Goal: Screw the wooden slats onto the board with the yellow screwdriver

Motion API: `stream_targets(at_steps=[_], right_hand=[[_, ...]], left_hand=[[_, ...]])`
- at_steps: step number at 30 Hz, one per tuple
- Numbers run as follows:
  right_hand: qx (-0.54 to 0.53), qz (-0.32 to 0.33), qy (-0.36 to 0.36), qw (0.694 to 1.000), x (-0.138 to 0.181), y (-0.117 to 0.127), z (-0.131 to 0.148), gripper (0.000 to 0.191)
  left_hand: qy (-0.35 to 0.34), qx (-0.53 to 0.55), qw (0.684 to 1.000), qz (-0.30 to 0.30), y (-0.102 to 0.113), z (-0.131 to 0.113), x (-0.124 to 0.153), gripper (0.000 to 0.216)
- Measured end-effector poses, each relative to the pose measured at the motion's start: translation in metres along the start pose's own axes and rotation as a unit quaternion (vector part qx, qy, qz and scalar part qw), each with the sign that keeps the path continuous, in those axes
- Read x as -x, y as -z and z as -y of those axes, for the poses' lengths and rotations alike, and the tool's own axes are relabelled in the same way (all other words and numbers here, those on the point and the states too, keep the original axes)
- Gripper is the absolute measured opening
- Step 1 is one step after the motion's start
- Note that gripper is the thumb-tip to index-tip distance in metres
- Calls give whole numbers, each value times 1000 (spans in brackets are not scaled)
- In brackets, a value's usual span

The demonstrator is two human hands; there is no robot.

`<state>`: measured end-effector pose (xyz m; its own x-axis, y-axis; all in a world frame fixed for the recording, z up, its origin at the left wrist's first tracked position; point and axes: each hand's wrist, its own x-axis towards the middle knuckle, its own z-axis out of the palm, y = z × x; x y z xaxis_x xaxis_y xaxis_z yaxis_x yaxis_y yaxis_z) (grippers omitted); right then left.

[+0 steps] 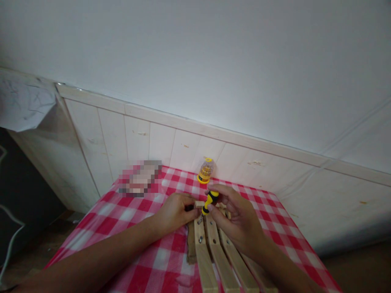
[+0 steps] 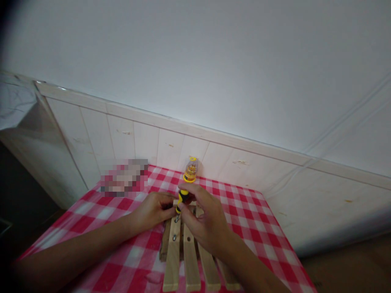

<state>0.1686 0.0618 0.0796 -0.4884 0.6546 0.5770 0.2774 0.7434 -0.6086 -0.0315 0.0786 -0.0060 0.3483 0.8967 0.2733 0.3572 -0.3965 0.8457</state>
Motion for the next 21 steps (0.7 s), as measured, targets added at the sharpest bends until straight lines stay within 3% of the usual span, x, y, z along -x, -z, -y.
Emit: stream_targets(at_steps=[15,21], right_hand=[[49,7,27,998,-4,1,-2,39],[7,32,-16,999,-1,-1,-6,48]], left_hand=[[-2,-6,1000,-8,-2,3,0,28],[7,5,1000,0,-1,1,0,29]])
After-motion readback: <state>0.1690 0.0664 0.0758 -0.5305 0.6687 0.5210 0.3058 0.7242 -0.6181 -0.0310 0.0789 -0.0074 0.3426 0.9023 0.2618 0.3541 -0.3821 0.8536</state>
